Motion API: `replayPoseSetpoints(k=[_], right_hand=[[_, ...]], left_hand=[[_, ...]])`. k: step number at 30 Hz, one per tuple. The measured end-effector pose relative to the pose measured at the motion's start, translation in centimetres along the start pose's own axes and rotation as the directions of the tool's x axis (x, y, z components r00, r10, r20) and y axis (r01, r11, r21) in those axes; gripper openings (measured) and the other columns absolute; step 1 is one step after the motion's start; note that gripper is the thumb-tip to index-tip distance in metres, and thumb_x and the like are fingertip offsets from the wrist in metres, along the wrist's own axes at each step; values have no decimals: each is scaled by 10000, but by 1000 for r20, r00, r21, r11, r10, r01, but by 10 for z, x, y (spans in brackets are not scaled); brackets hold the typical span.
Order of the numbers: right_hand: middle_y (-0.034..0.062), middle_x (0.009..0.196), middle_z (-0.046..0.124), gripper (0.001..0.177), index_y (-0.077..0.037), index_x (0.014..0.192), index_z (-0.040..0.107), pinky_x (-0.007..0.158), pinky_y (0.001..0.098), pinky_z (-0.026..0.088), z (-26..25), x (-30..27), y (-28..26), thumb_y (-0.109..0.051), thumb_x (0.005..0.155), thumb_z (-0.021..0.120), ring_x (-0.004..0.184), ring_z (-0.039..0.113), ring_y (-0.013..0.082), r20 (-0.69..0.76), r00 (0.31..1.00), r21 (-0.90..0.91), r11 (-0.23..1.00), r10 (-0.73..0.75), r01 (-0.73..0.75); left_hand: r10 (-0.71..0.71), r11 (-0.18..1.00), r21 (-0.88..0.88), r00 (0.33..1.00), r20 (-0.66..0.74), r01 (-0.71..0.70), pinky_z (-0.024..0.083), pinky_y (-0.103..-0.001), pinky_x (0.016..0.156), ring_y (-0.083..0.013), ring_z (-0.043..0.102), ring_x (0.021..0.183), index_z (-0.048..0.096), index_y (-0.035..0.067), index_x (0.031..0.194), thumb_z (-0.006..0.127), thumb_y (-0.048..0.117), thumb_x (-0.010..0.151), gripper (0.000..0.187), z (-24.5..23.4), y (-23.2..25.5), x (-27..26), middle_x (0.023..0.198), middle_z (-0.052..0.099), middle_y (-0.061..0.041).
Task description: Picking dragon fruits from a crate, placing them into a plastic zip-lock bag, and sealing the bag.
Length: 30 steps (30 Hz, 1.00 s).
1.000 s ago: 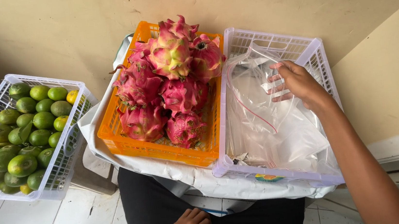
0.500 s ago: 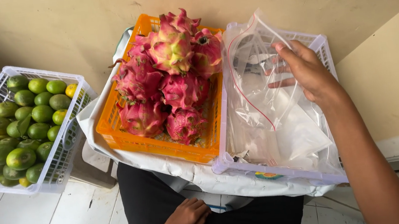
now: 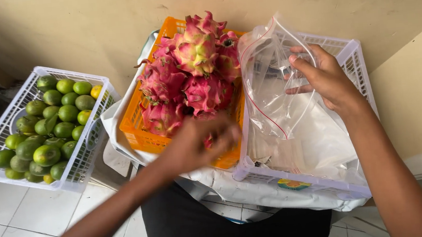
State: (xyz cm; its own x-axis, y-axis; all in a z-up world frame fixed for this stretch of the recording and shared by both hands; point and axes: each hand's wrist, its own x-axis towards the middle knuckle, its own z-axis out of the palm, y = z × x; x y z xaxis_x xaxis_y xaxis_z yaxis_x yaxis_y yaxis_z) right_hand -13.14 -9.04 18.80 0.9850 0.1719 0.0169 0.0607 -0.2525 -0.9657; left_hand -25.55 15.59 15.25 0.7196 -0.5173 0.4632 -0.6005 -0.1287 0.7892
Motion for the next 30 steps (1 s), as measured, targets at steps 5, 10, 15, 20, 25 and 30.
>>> replayPoseSetpoints(k=[5,10,15,20,25,30], right_hand=[[111,967,455,435,0,1312,460,669,531,606,1,-10,5,-197,948,594,866,642,270,-19,1000,27,1000,-4,4],[132,992,442,447,9,1318,450,688,543,592,4,-19,0,-198,945,584,914,636,288,-10,1000,20,999,28,-27],[135,1008,442,439,4,1311,453,698,561,585,6,-22,-2,-199,946,588,942,634,306,-1,999,4,999,35,-35],[149,1023,461,455,-3,1329,445,673,549,589,11,-25,-1,-206,946,581,954,626,297,19,998,20,998,57,-57],[165,1077,498,480,-19,1356,415,691,525,589,-6,-18,16,-269,971,555,971,616,271,6,999,10,999,31,-31],[208,1170,521,504,-38,1377,407,719,530,573,-22,-25,12,-348,994,514,1040,614,326,-3,1000,-16,1000,-9,9]], left_hand=[[-369,930,-177,811,-454,323,592,-371,752,-277,689,949,500,25,1195,561,491,908,550,-33,-22,53,1080,624,-182],[-485,875,-184,810,-329,449,568,-438,861,-388,619,1116,435,15,1325,600,571,814,773,-15,-29,80,1253,560,-254],[-639,767,-217,745,-190,603,515,-453,982,-401,501,1263,305,16,1432,532,715,692,1043,1,-8,90,1364,469,-282],[-634,774,-208,736,-238,598,583,-415,856,-314,646,1079,411,65,1373,647,478,725,804,9,-62,97,1130,640,-190],[-525,850,-147,800,-291,505,483,-465,950,-336,610,1116,573,88,1185,609,403,778,517,12,-67,88,1065,665,-190],[-496,862,-82,800,-337,500,463,-499,908,-386,598,1061,558,39,1071,506,482,845,500,4,-86,92,986,626,-242]])
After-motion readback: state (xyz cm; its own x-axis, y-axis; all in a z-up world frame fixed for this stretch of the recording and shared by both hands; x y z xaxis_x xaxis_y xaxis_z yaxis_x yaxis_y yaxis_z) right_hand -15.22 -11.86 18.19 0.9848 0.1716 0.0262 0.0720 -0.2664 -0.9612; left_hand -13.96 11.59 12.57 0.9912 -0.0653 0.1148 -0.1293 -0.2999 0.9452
